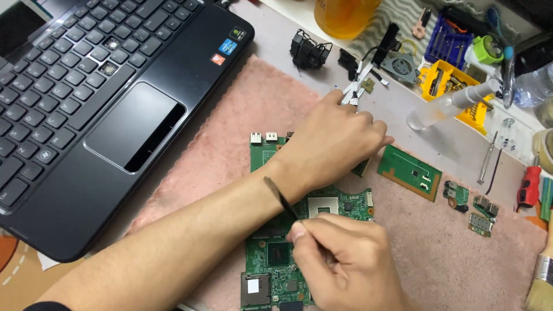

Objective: Inspecting and probing various components and connectors on a laptop motherboard using precision tweezers.

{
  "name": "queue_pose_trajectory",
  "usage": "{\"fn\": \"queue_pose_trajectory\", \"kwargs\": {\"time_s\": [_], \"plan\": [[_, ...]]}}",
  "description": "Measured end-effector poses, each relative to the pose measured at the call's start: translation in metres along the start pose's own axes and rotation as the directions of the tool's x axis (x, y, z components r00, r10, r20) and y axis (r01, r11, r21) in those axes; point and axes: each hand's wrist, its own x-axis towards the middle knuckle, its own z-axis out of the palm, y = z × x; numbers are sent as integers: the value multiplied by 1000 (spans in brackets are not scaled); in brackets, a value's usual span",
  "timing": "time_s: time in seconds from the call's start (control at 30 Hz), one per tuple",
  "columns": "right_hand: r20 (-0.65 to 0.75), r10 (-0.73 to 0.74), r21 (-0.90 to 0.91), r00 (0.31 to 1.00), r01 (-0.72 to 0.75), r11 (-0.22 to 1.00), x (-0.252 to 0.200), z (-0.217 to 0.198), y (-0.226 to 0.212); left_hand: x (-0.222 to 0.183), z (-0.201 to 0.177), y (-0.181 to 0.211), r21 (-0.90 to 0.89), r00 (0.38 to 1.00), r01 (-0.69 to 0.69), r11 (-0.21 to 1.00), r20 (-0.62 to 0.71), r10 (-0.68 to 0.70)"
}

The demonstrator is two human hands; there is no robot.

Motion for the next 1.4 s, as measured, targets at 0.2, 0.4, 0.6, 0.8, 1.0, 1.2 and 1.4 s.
{"fn": "queue_pose_trajectory", "kwargs": {"time_s": [0.2,0.4,0.6,0.8,1.0,1.2,1.4], "plan": [[17,175,10,984,-175,984,-6,-10,12,0,-1,1,31,1000,-2,1000,-10,2],[-73,226,-58,971,-231,971,-5,-17,16,0,3,4,51,997,-3,999,-79,7],[-104,231,-122,967,-243,962,-10,-21,22,-1,4,4,46,999,-2,999,-35,4],[-178,317,-93,932,-337,937,-14,-32,27,0,5,5,17,998,2,1000,69,-4],[-247,580,32,776,-592,805,-26,-61,32,-3,-1,4,-20,1000,-9,1000,26,10],[-196,574,141,795,-557,819,-43,-77,50,-6,2,-3,-36,999,-34,999,6,34],[-96,701,327,707,-643,693,-58,-89,88,-4,-4,-13,-169,995,-28,985,90,43]]}}
